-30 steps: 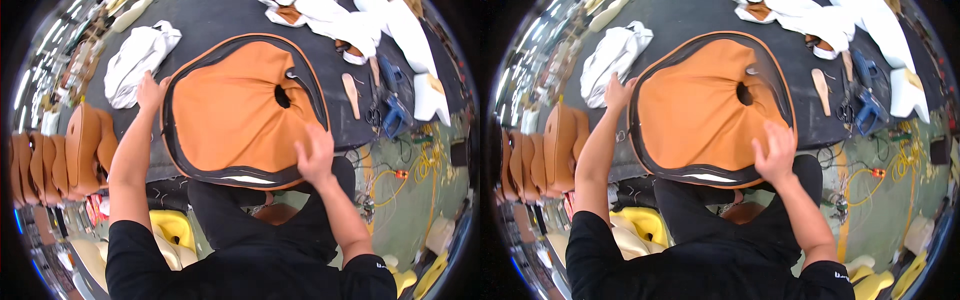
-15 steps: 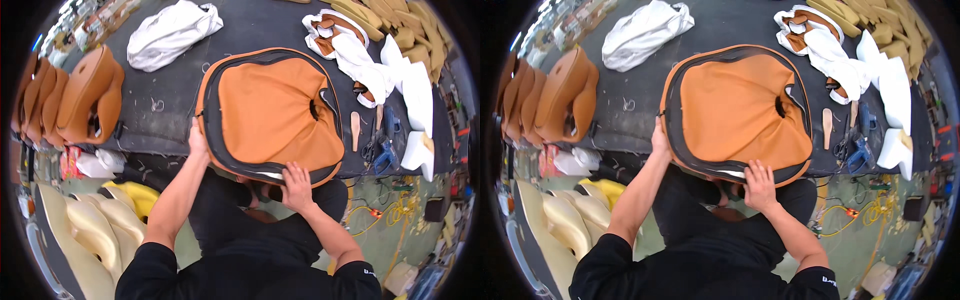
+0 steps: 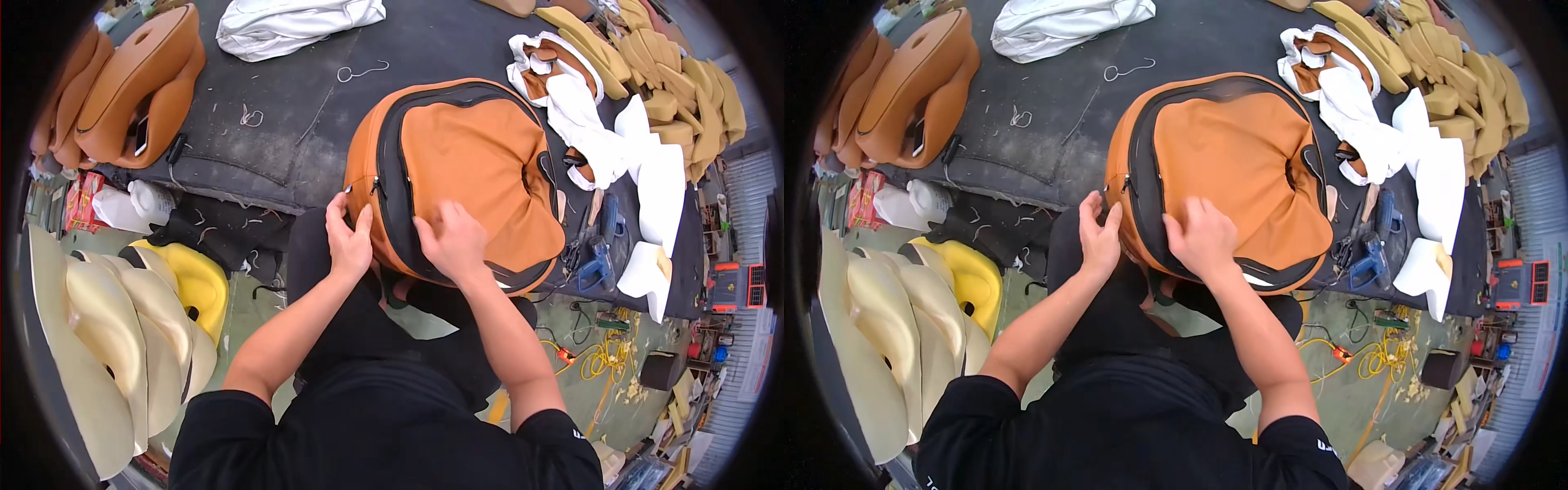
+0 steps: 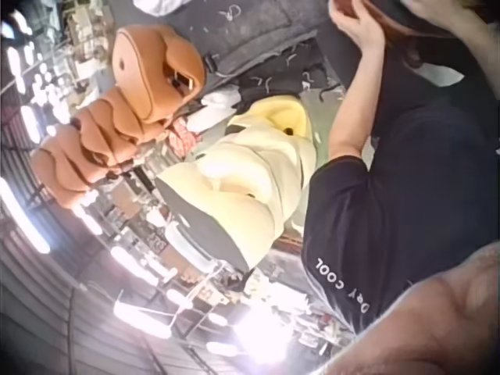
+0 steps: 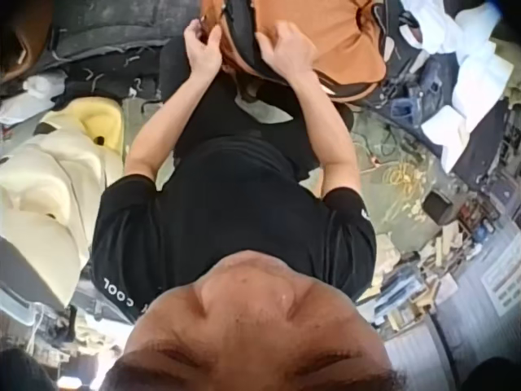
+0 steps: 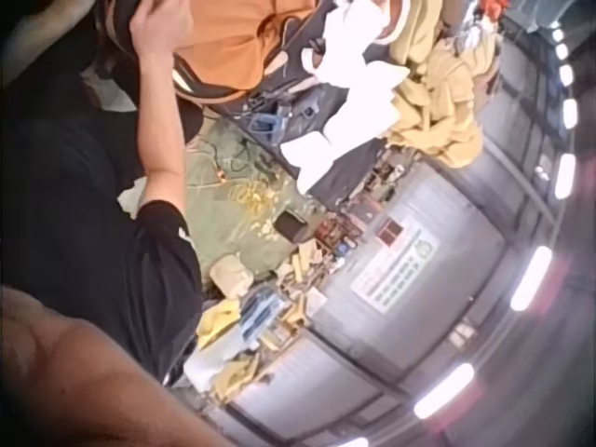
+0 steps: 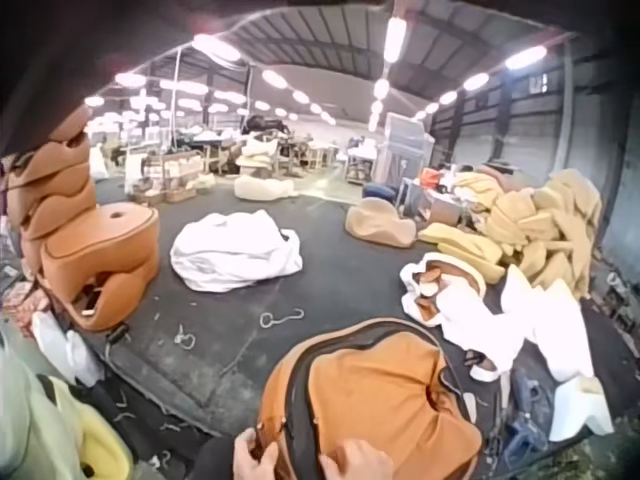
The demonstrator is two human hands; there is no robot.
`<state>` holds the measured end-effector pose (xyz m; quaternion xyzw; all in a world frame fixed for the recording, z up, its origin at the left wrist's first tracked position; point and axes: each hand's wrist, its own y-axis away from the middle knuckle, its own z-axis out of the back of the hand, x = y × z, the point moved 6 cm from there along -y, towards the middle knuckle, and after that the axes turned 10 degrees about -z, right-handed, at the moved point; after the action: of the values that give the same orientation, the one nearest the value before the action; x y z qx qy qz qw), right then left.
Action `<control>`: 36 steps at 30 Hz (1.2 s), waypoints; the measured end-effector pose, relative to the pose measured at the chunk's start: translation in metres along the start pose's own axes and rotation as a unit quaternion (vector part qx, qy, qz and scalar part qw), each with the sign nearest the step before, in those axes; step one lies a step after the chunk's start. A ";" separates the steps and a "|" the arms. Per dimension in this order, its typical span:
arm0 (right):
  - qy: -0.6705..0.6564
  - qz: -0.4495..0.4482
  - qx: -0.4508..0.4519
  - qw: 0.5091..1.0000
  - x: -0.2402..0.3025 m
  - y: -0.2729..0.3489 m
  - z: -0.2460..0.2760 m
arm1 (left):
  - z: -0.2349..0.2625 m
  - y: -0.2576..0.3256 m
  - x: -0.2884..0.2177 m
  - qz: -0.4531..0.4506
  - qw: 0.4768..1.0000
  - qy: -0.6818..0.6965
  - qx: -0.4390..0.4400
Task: Fitting and zipping a leather cover onto a foam seat cushion base.
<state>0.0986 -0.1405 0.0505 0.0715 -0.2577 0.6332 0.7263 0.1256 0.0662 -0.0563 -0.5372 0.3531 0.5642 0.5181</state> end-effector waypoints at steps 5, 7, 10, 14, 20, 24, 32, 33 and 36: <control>0.059 -0.014 0.044 0.997 0.001 -0.034 -0.050 | 0.001 0.015 -0.038 0.032 0.971 0.222 0.081; 0.024 0.020 0.027 0.999 0.007 -0.030 -0.042 | -0.016 0.005 -0.057 0.085 0.966 0.216 0.118; -0.032 0.058 0.023 0.998 0.017 -0.027 -0.027 | -0.050 -0.021 -0.074 0.156 0.960 0.194 0.130; -0.125 0.063 0.128 0.982 0.006 -0.039 -0.027 | -0.085 -0.041 -0.040 0.164 0.967 0.165 0.101; -0.113 0.054 0.270 0.955 -0.022 -0.065 -0.017 | -0.098 -0.043 -0.017 0.075 0.993 0.051 0.076; -0.043 0.321 0.145 0.935 0.025 -0.095 0.016 | -0.087 -0.026 -0.043 -0.014 0.993 0.101 0.058; 0.098 0.284 0.367 0.880 0.041 -0.131 -0.006 | -0.073 -0.015 -0.057 -0.010 0.984 0.178 0.015; 0.085 0.257 0.390 0.880 0.036 -0.134 -0.008 | -0.074 -0.016 -0.055 -0.015 0.987 0.161 0.014; 0.002 0.218 0.387 0.896 0.027 -0.133 -0.019 | -0.072 -0.021 -0.065 -0.014 0.994 0.108 0.032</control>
<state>0.2333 -0.1335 0.0768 0.2873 -0.0002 0.8256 0.4857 0.1555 -0.0111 -0.0022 -0.5829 0.4174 0.4842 0.5015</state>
